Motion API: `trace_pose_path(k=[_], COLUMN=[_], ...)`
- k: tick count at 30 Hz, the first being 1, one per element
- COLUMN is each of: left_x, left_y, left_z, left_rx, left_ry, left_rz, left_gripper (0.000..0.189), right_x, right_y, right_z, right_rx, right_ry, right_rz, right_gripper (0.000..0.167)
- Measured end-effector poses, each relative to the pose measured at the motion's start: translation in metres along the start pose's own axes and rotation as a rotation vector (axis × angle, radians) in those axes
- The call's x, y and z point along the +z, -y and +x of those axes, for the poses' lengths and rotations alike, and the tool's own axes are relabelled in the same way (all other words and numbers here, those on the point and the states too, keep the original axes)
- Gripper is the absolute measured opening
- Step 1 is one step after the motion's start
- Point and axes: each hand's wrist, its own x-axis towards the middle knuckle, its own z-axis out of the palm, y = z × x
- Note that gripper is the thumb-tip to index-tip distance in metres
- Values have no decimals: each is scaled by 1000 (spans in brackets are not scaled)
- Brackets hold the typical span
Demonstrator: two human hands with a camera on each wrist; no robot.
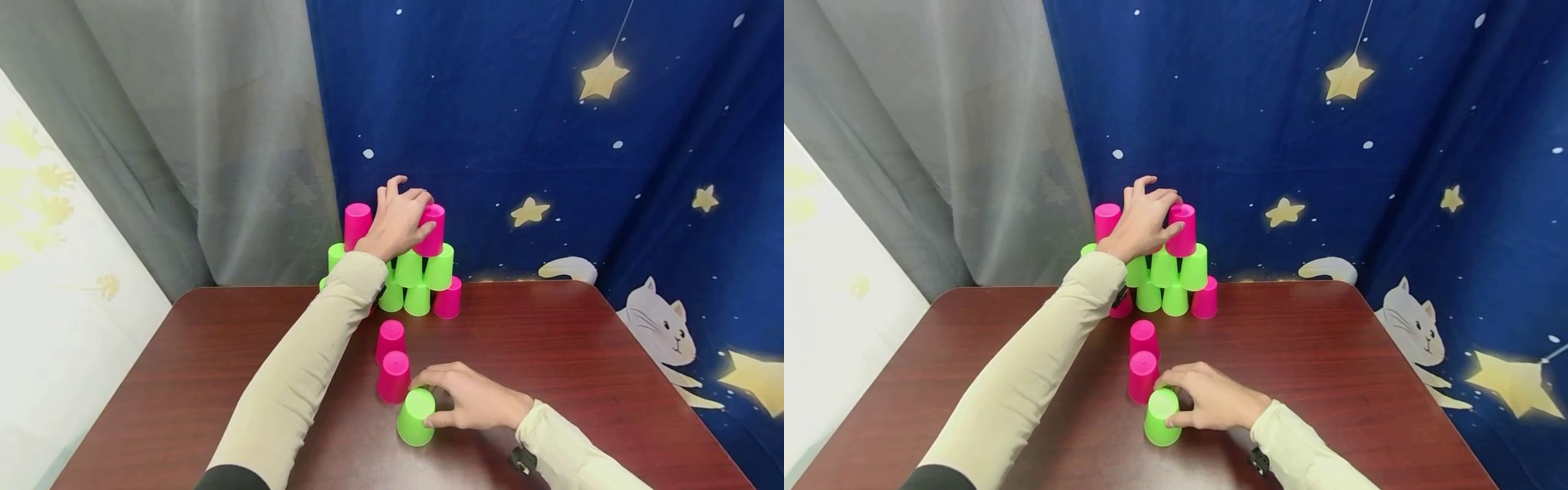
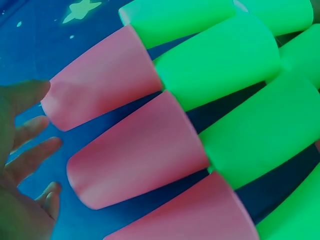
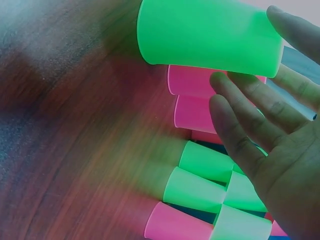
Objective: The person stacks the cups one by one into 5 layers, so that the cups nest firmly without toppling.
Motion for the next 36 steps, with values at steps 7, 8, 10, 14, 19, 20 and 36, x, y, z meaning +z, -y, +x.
trace_pose_path(k=[7, 8, 10, 14, 19, 20, 36], left_x=[-23, -25, -28, -23, -2, 3, 45], left_y=[2, 2, 4, 17, 37, 39, 7], left_z=[-21, -27, -42, -87, -156, -169, -249], left_rx=[59, 76, 115, 173, 122, 103, -86], left_ry=[-131, -162, -230, -315, -241, -218, -3], left_rz=[-23, -32, -57, -95, -123, -134, -394], left_gripper=[32, 31, 28, 27, 30, 31, 39], right_x=[6, 7, 8, 9, 9, 9, -8], right_y=[-2, -2, -3, -4, -5, -5, 0], right_z=[-2, -3, -4, -4, -3, -4, 6], right_rx=[12, 8, 0, 8, 29, 28, -46], right_ry=[-68, -80, -102, -116, -114, -116, -113], right_rz=[19, 22, 26, 49, 90, 92, 58], right_gripper=[42, 43, 43, 42, 42, 43, 43])
